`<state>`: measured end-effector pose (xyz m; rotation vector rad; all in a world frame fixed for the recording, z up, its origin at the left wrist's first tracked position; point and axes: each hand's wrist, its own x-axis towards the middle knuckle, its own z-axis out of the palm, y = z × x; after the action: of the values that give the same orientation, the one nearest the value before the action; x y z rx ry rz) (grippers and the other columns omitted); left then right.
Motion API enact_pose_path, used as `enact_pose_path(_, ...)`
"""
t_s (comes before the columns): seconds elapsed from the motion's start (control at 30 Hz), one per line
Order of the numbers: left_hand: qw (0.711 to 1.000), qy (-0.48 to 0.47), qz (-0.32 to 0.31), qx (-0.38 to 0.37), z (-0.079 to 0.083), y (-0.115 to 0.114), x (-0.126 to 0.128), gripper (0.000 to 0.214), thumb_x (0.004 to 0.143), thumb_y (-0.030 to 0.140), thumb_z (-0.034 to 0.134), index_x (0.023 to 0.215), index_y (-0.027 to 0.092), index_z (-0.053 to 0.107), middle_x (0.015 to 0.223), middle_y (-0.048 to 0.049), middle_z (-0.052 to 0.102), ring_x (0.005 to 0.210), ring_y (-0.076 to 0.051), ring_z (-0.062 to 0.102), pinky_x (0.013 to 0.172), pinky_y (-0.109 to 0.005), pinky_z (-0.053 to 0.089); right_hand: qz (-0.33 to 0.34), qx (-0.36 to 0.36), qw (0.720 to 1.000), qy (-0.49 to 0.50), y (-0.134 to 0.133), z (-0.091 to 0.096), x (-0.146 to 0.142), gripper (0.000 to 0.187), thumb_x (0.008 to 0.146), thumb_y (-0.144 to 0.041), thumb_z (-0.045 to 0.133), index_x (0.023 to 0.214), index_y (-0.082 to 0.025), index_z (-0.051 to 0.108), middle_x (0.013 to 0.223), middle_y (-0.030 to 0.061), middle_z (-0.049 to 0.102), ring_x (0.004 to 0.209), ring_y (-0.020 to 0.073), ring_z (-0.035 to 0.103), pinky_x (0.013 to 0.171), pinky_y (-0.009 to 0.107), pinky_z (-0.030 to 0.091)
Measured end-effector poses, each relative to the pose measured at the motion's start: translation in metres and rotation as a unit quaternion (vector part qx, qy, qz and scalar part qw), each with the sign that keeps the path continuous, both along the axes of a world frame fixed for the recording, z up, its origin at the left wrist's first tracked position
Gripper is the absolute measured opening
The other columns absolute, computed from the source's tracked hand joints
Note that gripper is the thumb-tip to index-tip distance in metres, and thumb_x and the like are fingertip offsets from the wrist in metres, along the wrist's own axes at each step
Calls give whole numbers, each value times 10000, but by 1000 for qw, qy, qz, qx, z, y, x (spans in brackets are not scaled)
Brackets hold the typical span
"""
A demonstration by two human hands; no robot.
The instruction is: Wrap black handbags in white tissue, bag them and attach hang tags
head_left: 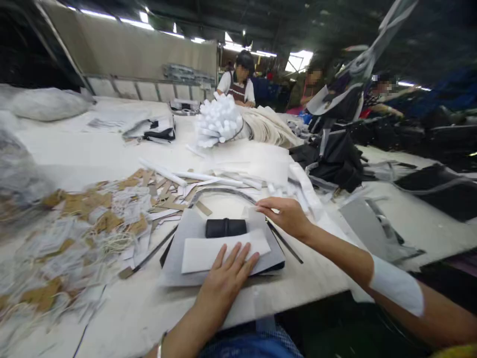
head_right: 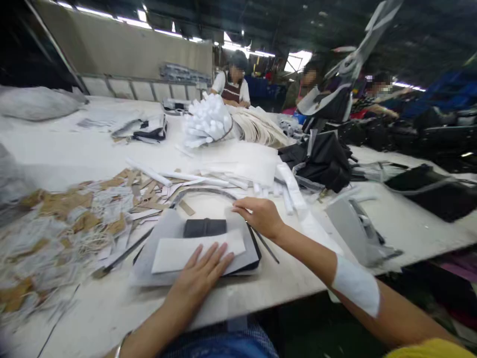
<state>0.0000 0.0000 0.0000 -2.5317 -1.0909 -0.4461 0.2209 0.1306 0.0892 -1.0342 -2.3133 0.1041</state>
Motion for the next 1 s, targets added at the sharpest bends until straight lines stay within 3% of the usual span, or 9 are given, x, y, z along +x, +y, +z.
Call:
enact_pose_path(0.17, 1000, -3, 3, -10, -5, -2, 0, 492, 1049, 205, 180, 1520, 249, 313, 1522, -12, 461, 1376, -216, 434, 1104, -451, 354, -19, 42, 999, 23, 9, 3, -10, 70, 890, -286, 696, 912, -221, 711, 961, 1, 763, 882, 171, 723, 819, 261, 530)
enact_pose_path(0.33, 999, -11, -2, -32, -7, -2, 0, 496, 1040, 198, 253, 1532, 245, 276, 1541, -26, 433, 1400, -226, 399, 1113, -467, 348, 0, 79, 997, 25, -11, 4, -4, 48, 890, -233, 692, 938, -231, 695, 974, 9, 763, 914, 175, 712, 850, 291, 521)
enact_pose_path(0.47, 999, -8, -3, -46, -5, -2, 0, 504, 1039, 185, 215, 1539, 236, 256, 1547, -31, 423, 1399, -235, 403, 1114, -482, 349, 17, 104, 994, 30, -25, 6, -1, 78, 890, -187, 679, 957, -226, 689, 985, 23, 764, 925, 171, 711, 862, 297, 527)
enact_pose_path(0.63, 998, -7, 0, -56, -3, -4, 0, 503, 1047, 210, 163, 1542, 241, 246, 1557, -23, 406, 1400, -233, 407, 1124, -481, 340, 4, 127, 991, 31, -21, 11, -6, 48, 890, -184, 674, 924, -218, 679, 940, 29, 762, 897, 184, 710, 841, 309, 534)
enact_pose_path(0.77, 998, -8, 2, -59, -4, -4, 0, 503, 1046, 200, 173, 1540, 253, 255, 1556, -23, 408, 1400, -230, 409, 1124, -480, 342, 6, 116, 993, 15, -23, 12, -6, 17, 903, -197, 655, 911, -212, 657, 905, 34, 746, 877, 191, 700, 840, 322, 532)
enact_pose_path(0.9, 998, -5, 1, -69, -4, -4, 1, 514, 1037, 166, 200, 1543, 247, 242, 1562, -37, 396, 1404, -235, 405, 1126, -489, 343, 10, 66, 998, 11, -25, 7, -1, 139, 931, -227, 622, 1067, -205, 635, 967, 49, 735, 940, 193, 704, 870, 308, 540)
enact_pose_path(1.0, 997, -3, 1, -79, -3, -4, 1, 522, 1033, 154, 201, 1547, 240, 230, 1564, -43, 392, 1406, -243, 405, 1127, -496, 345, 8, 46, 999, -6, -22, 2, 2, 88, 953, -233, 587, 1018, -205, 639, 896, 28, 737, 819, 169, 720, 759, 264, 558)
